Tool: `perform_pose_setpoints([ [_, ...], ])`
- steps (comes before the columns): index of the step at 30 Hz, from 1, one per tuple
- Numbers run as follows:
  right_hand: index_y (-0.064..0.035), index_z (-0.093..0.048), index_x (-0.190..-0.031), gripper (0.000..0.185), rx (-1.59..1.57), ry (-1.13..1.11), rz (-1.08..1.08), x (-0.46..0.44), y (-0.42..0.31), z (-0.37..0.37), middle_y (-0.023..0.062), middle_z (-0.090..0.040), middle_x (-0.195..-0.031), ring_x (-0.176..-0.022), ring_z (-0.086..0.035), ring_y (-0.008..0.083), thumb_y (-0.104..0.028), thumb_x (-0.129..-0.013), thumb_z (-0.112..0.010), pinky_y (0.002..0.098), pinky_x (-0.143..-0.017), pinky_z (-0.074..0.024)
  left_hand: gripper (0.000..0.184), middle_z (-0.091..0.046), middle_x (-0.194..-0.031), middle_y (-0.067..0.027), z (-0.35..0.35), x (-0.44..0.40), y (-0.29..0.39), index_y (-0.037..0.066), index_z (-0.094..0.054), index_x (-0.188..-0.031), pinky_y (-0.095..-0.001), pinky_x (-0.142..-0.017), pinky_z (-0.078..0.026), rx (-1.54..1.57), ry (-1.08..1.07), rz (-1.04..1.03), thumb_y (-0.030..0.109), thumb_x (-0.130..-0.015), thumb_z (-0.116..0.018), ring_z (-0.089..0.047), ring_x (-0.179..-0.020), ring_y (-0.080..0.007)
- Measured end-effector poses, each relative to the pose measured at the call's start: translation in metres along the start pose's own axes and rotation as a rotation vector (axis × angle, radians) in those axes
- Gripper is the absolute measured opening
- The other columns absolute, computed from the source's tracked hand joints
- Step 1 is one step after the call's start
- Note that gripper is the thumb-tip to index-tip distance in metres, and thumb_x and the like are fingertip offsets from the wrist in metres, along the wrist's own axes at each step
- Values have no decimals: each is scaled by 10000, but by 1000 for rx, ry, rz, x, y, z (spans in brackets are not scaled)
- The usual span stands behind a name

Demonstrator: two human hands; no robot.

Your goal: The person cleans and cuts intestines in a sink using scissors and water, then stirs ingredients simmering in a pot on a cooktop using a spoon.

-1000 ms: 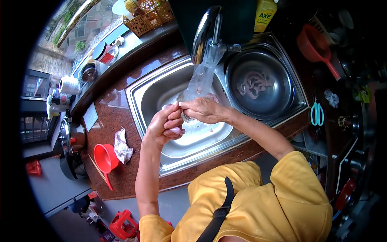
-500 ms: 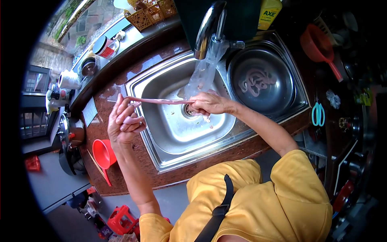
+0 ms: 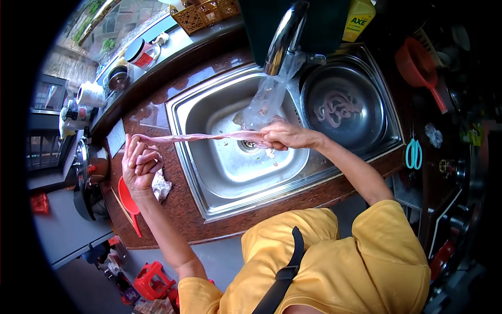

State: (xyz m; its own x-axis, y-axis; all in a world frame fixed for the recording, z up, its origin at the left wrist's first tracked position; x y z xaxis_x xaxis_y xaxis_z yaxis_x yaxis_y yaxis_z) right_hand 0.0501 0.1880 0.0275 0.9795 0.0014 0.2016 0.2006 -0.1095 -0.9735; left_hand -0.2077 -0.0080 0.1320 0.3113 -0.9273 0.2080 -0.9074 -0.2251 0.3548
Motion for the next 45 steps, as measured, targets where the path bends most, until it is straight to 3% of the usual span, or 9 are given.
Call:
perform_pose_setpoints([
  [4,-73,-467,-638,317,220,-22,17,-1,-17,1,-4,-412,-524,-477,-404,78,-227,-883,-336,248,-478,-353,422,-320,-390,32,5,-5,-42,50,-542,-829,-192,-292,-200,-162,-56,43,332,-951,-254,-186,-268,-37],
  [8,-63,-469,-616,354,398,-82,68,-9,-40,-8,19,-417,-538,-510,-415,121,-254,-871,-316,297,-523,-356,490,-271,-367,72,15,-32,-108,43,-384,-1250,-171,-295,-200,-338,8,189,402,-930,-294,-171,-274,-26],
  [14,-40,-507,-663,351,311,-152,220,-24,-64,-3,39,-443,-578,-485,-423,99,-246,-891,-338,240,-456,-343,571,-255,-390,63,50,-58,-177,91,-544,-843,-220,-442,-337,-532,-199,566,628,-803,-352,-168,-337,-48],
  [19,-26,-531,-694,329,386,-87,271,-14,-103,9,51,-464,-603,-552,-448,117,-250,-872,-368,274,-516,-375,260,-415,-494,53,14,-46,-161,39,-537,-889,-186,-389,-255,-588,-104,487,187,-737,-686,-283,-339,-3],
  [27,-18,-436,-625,325,741,9,438,-4,-199,7,76,-388,-574,-524,-389,164,-223,-865,-359,308,-510,-335,274,-463,-616,14,-24,-37,-109,-3,-484,-976,-157,-336,-177,-638,-100,252,136,-781,-617,-283,-334,-6],
  [34,-117,-661,-843,367,1073,137,474,-24,-226,18,79,-600,-777,-739,-578,217,-288,-910,-343,339,-661,-473,207,-441,-502,12,-41,-51,-98,11,-517,-902,-173,-362,-345,-677,-151,140,190,-822,-587,-324,-324,-3],
  [39,-138,-658,-856,381,1116,164,539,-35,-219,29,66,-612,-807,-739,-589,210,-329,-912,-334,336,-666,-496,165,-428,-476,24,-37,-51,-102,24,-511,-874,-160,-318,-225,-649,-86,90,180,-846,-556,-290,-314,-8],
  [42,-69,-619,-770,392,1059,168,608,-39,-218,31,91,-549,-682,-635,-556,199,-320,-882,-340,321,-586,-476,140,-536,-752,-77,-30,-52,-99,30,-455,-948,-132,-311,-223,-600,-189,126,141,-876,-500,-320,-352,9],
  [45,-33,-612,-745,401,1016,147,567,-42,-216,32,112,-531,-638,-610,-554,199,-303,-866,-343,315,-569,-476,166,-404,-461,31,-32,-52,-105,25,-497,-868,-155,-323,-243,-676,-45,1,183,-852,-547,-285,-319,-5],
])
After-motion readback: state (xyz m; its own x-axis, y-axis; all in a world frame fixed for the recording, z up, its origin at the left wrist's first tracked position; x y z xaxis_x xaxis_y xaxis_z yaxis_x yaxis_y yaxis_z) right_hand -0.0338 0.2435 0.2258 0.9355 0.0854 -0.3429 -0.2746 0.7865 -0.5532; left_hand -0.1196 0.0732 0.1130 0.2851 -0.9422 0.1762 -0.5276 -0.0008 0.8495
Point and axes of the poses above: each hand's wrist, its own x-axis away from the middle knuckle, its own z-axis out of the back of the hand, y = z × x, the point moved 3 cm from there along -x, towards the middle knuckle
